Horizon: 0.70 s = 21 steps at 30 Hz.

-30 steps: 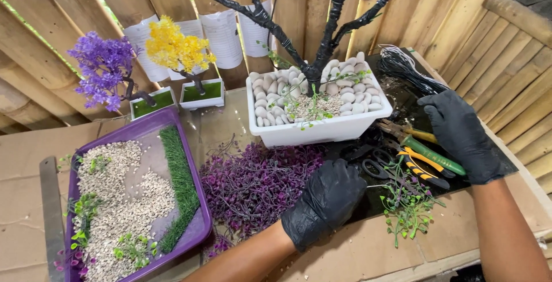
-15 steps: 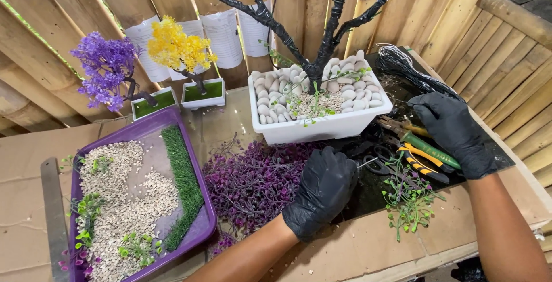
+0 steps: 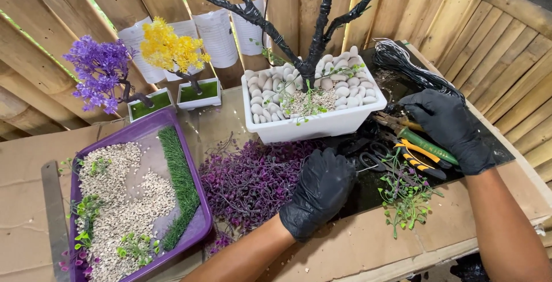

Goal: The person arranges small green and purple artificial plants into a white rectangular pot containing white pebbles and a black tree trunk. They use a pair of green-handled pliers to adjust the placement of the plants and the pebbles within the pot.

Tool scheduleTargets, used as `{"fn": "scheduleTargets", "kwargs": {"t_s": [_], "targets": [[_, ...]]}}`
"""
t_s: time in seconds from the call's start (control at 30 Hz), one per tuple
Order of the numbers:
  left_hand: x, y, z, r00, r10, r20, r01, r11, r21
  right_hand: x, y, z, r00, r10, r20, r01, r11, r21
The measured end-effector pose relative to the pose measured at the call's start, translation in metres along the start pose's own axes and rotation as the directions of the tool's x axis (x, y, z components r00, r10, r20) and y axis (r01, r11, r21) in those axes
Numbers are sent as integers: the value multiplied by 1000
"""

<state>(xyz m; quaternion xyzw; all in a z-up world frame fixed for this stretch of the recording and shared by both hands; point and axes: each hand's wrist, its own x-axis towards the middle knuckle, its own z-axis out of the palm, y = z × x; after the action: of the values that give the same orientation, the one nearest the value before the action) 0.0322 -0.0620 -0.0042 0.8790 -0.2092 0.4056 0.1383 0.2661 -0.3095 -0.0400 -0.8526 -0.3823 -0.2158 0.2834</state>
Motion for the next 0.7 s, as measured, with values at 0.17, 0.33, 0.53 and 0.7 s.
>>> {"fn": "scheduleTargets", "kwargs": {"t_s": [0.17, 0.33, 0.53, 0.7], "targets": [[4, -2, -5, 1000, -4, -21, 4, 1000, -4, 6, -17, -14, 999, -15, 34, 13, 999, 40], [9, -4, -29, 998, 8, -57, -9, 1000, -21, 7, -58, -38, 999, -3, -54, 7, 998, 61], [36, -19, -89, 982, -17, -190, -17, 985, -174, 13, -96, -78, 975, -166, -145, 116, 947, -300], [53, -42, -126, 972, -198, -129, 169, 963, -208, 18, -103, -92, 996, -30, -80, 5, 954, -299]]}}
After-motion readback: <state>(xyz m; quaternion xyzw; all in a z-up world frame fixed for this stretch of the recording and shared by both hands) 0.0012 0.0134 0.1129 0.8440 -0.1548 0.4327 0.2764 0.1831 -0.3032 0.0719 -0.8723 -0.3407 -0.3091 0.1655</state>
